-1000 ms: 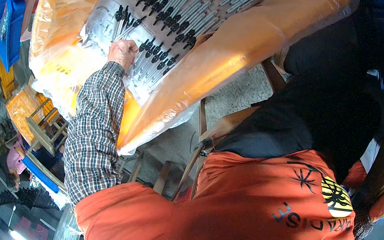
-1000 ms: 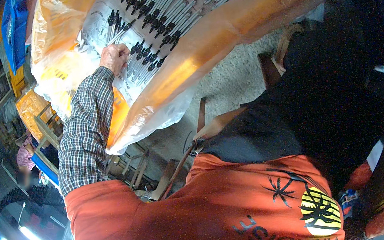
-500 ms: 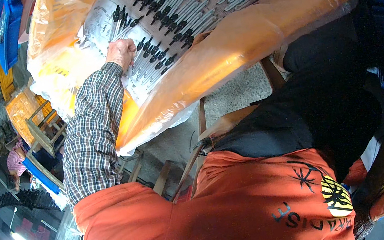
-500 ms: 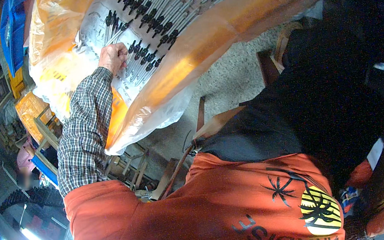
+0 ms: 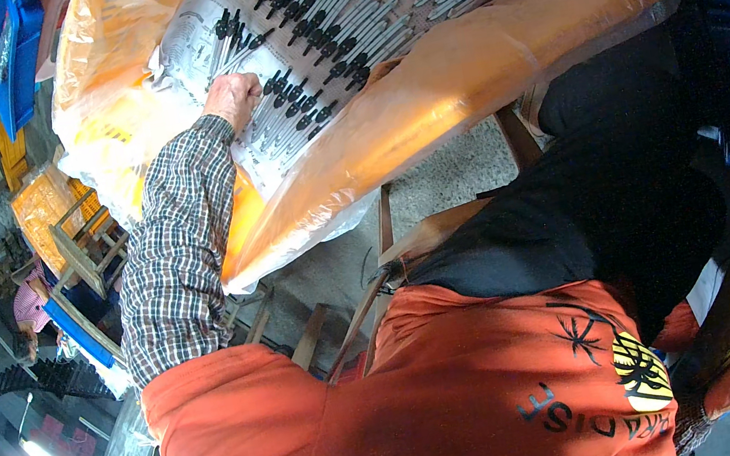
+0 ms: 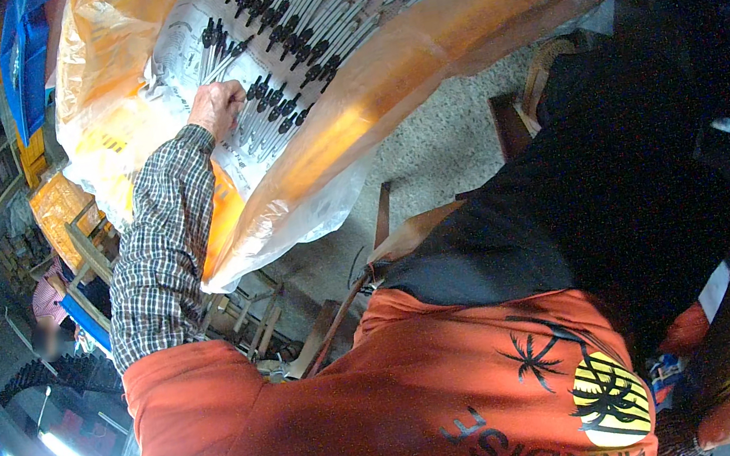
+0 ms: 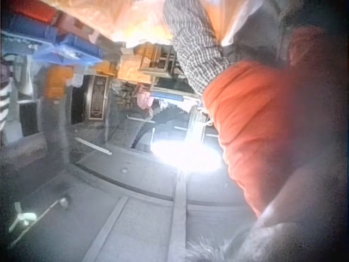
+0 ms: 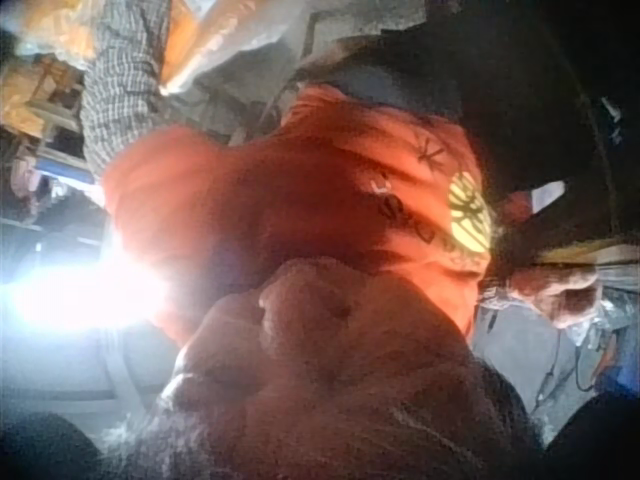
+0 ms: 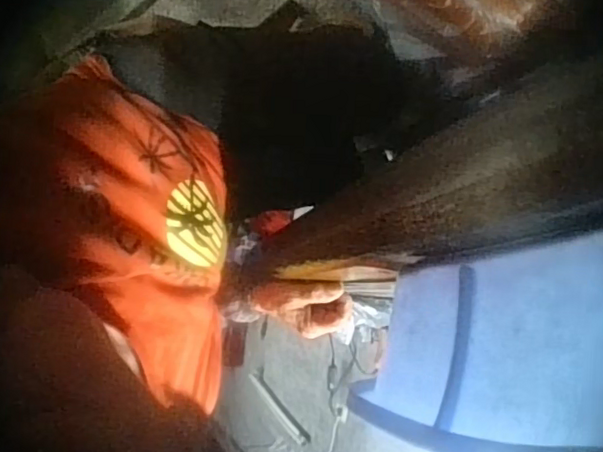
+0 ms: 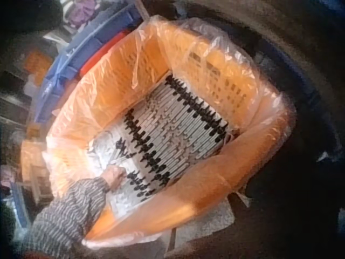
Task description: The recorder is assembling small metal components onto a plastic base.
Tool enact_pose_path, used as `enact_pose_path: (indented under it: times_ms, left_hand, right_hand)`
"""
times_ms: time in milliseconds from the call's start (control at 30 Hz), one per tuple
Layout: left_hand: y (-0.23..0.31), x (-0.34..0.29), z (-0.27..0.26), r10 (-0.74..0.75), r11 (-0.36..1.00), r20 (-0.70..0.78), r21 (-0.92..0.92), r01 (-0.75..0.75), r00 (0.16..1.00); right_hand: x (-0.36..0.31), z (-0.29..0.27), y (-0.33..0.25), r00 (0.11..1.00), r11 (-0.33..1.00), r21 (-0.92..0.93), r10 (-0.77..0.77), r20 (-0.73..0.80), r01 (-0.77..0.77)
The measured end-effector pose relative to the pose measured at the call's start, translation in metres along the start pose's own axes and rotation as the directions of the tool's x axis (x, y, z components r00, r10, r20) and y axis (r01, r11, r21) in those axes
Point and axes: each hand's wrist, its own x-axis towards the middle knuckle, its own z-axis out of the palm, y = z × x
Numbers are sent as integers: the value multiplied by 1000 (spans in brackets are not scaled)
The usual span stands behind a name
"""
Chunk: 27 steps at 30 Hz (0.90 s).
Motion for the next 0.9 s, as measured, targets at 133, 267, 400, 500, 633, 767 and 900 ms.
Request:
enact_pose_path:
  times_ms: [133, 267, 400, 500, 633, 767, 900]
  left_hand:
    - [-3, -3, 2, 49, 998, -51, 37, -47, 997]
    - [-1, -1, 11, 49, 998, -118, 48, -43, 992]
    - [6, -1, 11, 20, 998, -154, 66, -10, 988]
    - [11, -2, 5, -11, 998, -108, 67, 18, 994]
    - [15, 0, 5, 3, 992, -57, 123, 4, 998]
    - [19, 0, 6, -6, 985, -57, 174, 16, 998]
    - [14, -2, 8, 6, 986, -75, 165, 7, 997]
  right_hand:
    - [0, 2, -13, 1000, 1000, 7, 21, 0, -21]
    - [-1, 0, -11, 999, 999, 9, 35, -8, -35]
    - [-1, 8, -31, 998, 998, 14, 55, -9, -55]
    - [1, -4, -5, 998, 998, 18, 63, -13, -63]
    - [1, -1, -13, 996, 996, 18, 84, -17, -84]
    - [-4, 2, -27, 994, 994, 22, 107, -16, -107]
    - [1, -4, -5, 993, 993, 16, 120, -11, -120]
